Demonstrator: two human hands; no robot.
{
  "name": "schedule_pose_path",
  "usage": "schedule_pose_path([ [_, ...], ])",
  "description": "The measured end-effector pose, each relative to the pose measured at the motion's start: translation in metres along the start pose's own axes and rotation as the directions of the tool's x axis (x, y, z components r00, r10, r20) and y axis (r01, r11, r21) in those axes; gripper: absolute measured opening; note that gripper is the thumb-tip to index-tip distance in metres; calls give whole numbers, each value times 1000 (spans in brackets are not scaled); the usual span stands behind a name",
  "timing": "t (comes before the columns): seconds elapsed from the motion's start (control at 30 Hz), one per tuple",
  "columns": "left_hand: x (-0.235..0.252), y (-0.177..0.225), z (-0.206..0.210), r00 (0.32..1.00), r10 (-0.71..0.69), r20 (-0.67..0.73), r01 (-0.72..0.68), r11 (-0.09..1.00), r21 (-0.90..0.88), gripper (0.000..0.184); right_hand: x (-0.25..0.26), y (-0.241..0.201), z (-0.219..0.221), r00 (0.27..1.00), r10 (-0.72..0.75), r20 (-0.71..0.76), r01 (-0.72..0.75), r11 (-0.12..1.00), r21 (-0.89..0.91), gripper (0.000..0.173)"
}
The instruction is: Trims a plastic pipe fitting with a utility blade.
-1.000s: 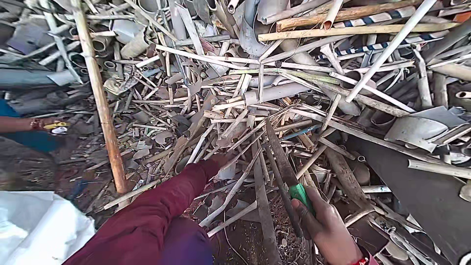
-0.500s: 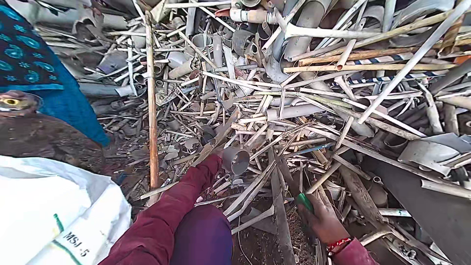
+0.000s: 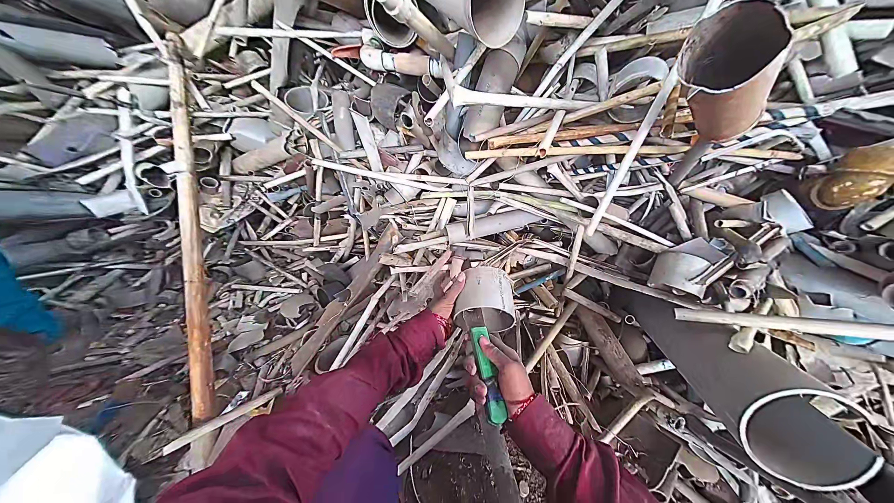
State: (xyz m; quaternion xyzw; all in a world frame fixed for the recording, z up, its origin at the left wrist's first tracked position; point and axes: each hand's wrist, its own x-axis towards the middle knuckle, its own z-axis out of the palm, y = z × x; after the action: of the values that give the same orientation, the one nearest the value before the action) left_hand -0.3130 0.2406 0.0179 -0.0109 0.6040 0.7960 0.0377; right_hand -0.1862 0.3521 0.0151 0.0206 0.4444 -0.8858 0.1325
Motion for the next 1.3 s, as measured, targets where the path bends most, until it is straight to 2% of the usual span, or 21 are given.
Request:
schedule_pose_path([
  [0.1,-8,7,7,971,-206,118,220,968,-120,57,4,0,-4,998,6,67,-7,1000,14,40],
  [0.17,-6,10,8,976,-187,114,202,968,-146,57,8,-3,-7,999,-49,10,50,930,-363,32],
  [0.23,-4,9,7,983,-157,91,173,959,-223,56,9,-20,-8,988,-17,-152,-134,378,-916,40],
  [0.3,-1,10,7,984,-177,27,178,954,-243,53,13,-31,-1,931,13,-366,-362,-107,-926,57],
  [0.33,-3,12,9,979,-202,-17,193,953,-235,51,14,-32,2,908,-1,-418,-409,-206,-889,61],
  [0.4,-4,12,10,969,-244,-38,227,943,-245,54,11,-33,3,942,17,-335,-331,-110,-937,54],
  [0.47,-5,9,10,981,-195,-26,186,964,-191,50,6,-23,-4,997,-11,-81,-73,337,-939,41],
  [0.53,-3,6,5,991,-131,-18,127,980,-150,45,8,-5,-11,999,-29,26,39,784,-620,31],
  [0.57,0,6,2,991,-133,-21,127,977,-173,46,11,-3,-13,999,-24,22,32,775,-631,31],
  [0.67,9,9,-2,983,-175,-61,154,954,-256,55,20,-20,-9,975,72,-210,-217,112,-970,49],
  [0.7,7,14,-3,978,-202,-54,183,950,-252,58,23,-21,-11,969,80,-236,-241,58,-969,52],
  [0.77,1,22,-3,973,-224,-57,207,955,-212,54,21,-17,-18,995,4,-103,-99,321,-942,44],
  [0.83,-2,22,-2,986,-164,-30,158,975,-159,44,12,-12,-15,998,-39,50,62,742,-668,38],
  [0.87,-3,20,-2,990,-139,-26,133,977,-166,41,9,-10,-13,996,-41,82,81,820,-566,37],
  [0.9,-2,17,-3,993,-120,-22,114,975,-191,39,9,-10,-12,996,-48,74,84,773,-629,36],
  [0.97,-1,15,-6,990,-130,-50,118,972,-201,43,11,-22,-5,994,29,-101,-105,258,-960,46],
  [1.03,5,10,-8,983,-138,-121,120,982,-144,46,18,-27,3,941,44,-336,-322,-196,-926,69],
  [1.13,6,10,-6,989,-120,-88,107,986,-131,48,13,-27,16,924,5,-384,-364,-309,-879,68],
  [1.2,0,16,-3,991,-128,-25,121,974,-189,46,6,-27,15,975,54,-216,-215,-34,-976,52],
  [1.27,-2,18,-6,995,-102,-22,97,980,-176,44,7,-10,-1,1000,-28,1,17,585,-811,38],
  [1.3,-3,18,-8,996,-89,-20,85,984,-156,44,9,-2,-5,998,-30,46,53,761,-647,36],
])
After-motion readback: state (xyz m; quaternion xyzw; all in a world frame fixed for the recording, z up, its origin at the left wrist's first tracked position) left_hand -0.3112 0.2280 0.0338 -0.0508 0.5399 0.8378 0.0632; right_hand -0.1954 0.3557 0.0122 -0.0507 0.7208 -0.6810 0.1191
